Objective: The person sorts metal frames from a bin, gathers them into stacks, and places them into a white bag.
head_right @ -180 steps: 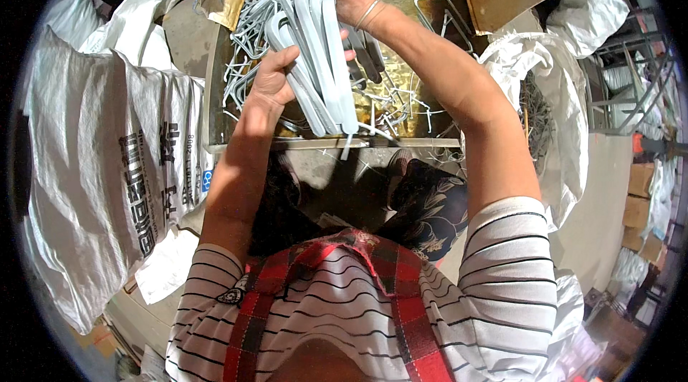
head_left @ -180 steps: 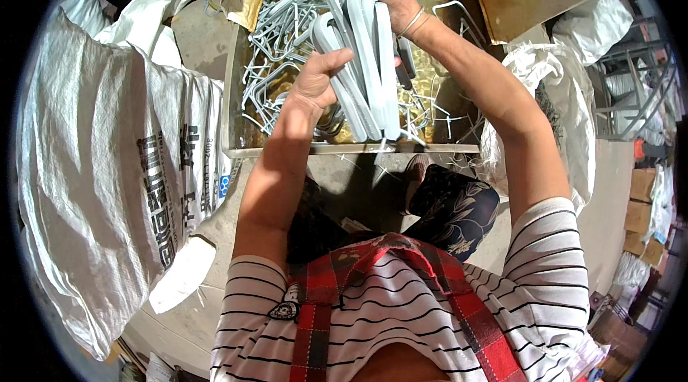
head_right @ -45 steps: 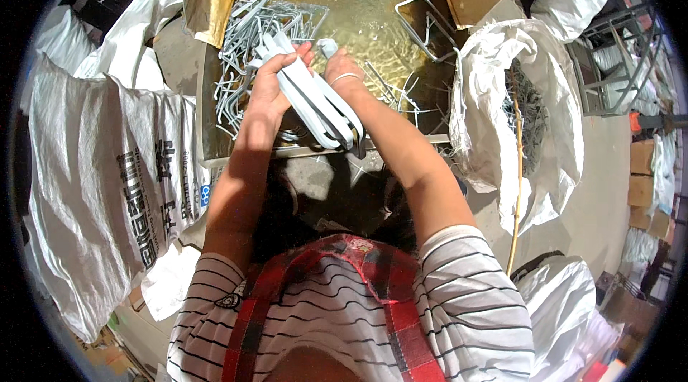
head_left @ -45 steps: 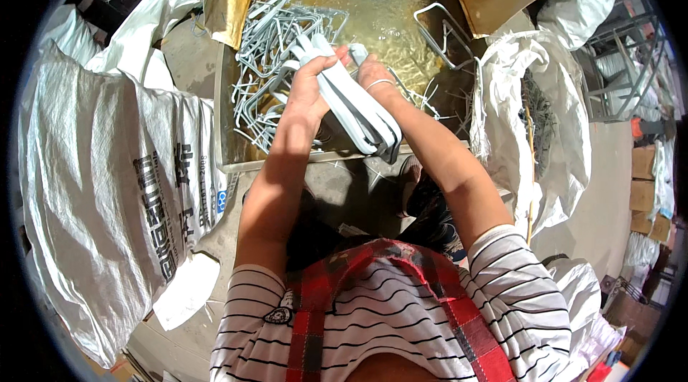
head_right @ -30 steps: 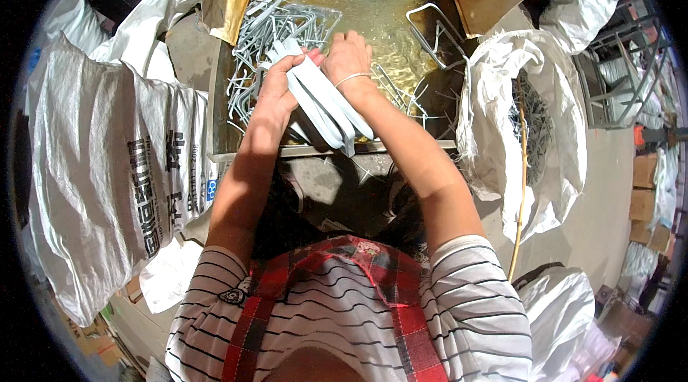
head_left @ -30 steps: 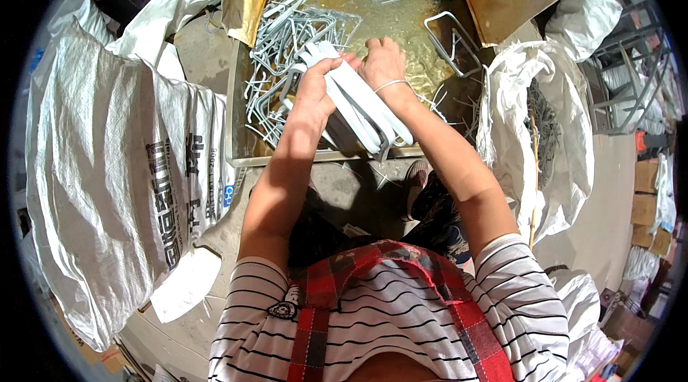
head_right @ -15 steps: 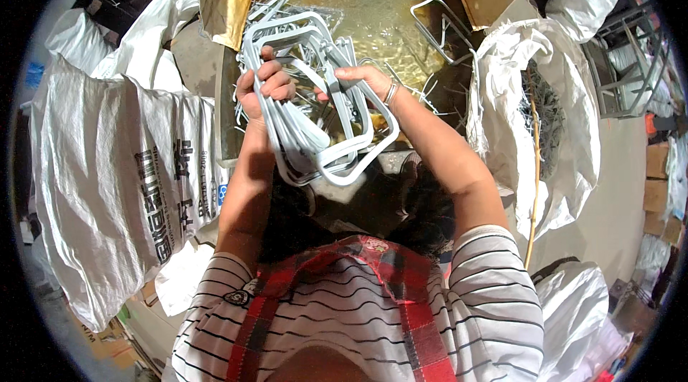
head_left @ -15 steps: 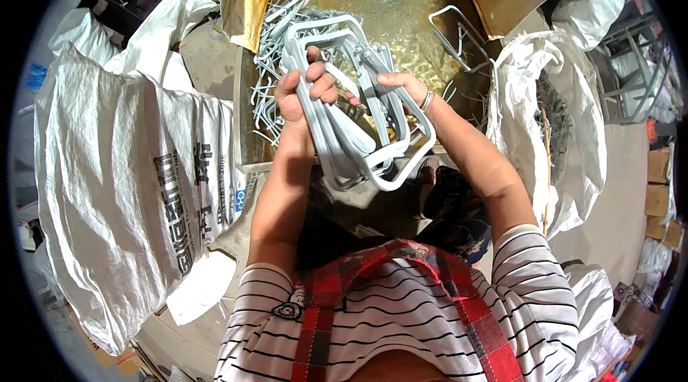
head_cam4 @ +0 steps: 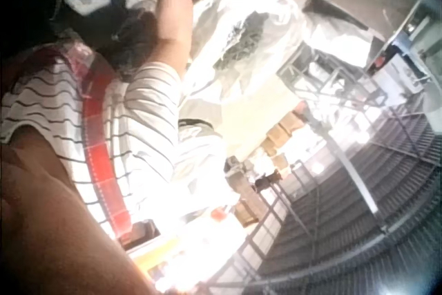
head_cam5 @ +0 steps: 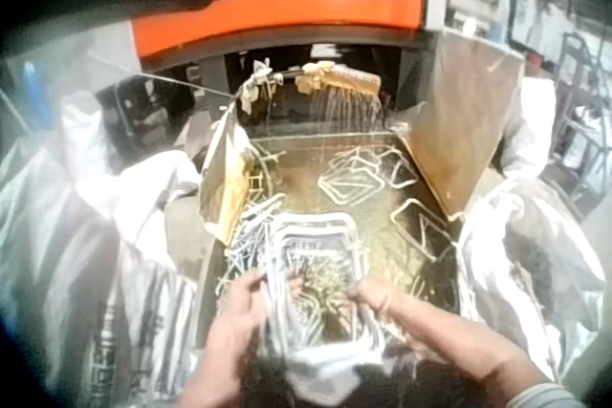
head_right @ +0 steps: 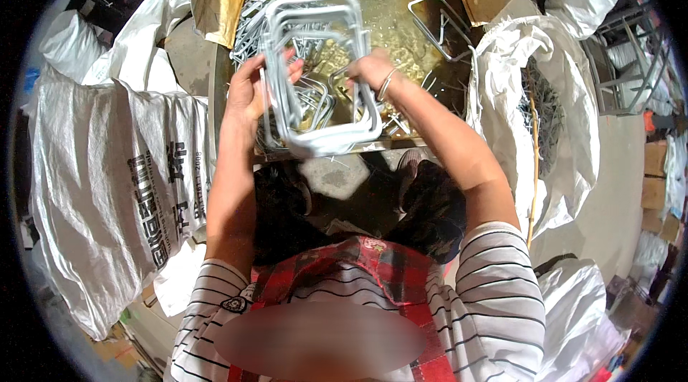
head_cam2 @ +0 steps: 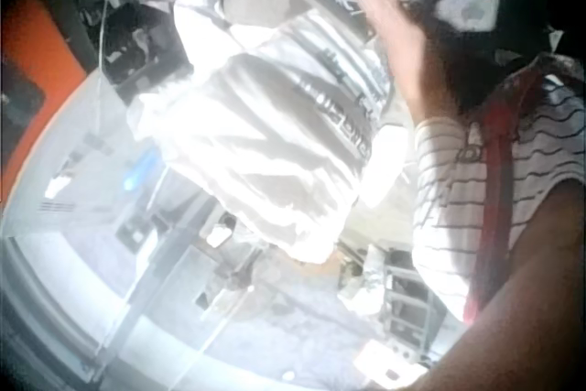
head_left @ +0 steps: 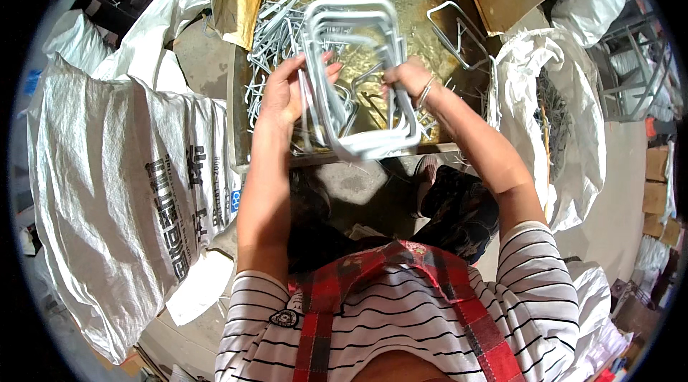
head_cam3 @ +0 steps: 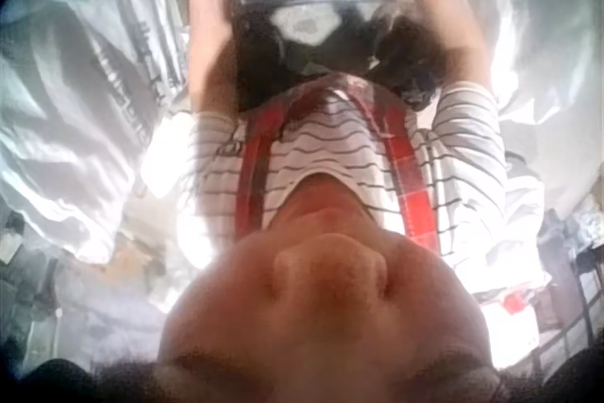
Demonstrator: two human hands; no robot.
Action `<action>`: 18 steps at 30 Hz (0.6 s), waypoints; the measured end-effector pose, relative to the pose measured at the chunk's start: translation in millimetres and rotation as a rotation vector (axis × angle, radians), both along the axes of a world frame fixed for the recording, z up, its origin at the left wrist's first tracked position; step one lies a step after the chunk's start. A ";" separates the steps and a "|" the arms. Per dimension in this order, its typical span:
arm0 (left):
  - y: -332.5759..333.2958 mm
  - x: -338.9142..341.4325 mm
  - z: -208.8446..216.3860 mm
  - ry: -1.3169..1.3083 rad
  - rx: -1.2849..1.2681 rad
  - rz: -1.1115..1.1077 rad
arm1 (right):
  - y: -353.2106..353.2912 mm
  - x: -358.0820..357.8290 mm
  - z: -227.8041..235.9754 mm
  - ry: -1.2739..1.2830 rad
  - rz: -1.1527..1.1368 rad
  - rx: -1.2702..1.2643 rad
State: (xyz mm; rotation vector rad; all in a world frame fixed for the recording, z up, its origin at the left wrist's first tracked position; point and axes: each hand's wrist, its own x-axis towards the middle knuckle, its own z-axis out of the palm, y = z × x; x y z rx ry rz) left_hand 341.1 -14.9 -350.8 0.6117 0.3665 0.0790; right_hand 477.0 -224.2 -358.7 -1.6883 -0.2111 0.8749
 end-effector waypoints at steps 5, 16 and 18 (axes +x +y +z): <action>19.9 -12.4 7.5 0.306 0.168 0.350 | -29.2 91.2 -46.2 -0.583 -0.193 -0.786; -10.1 -12.0 15.0 0.160 0.414 0.316 | -28.6 168.2 -191.5 -0.602 -0.057 -1.098; -2.6 -28.2 11.0 0.197 0.536 0.378 | 9.3 134.4 -151.1 -0.511 -0.004 -1.009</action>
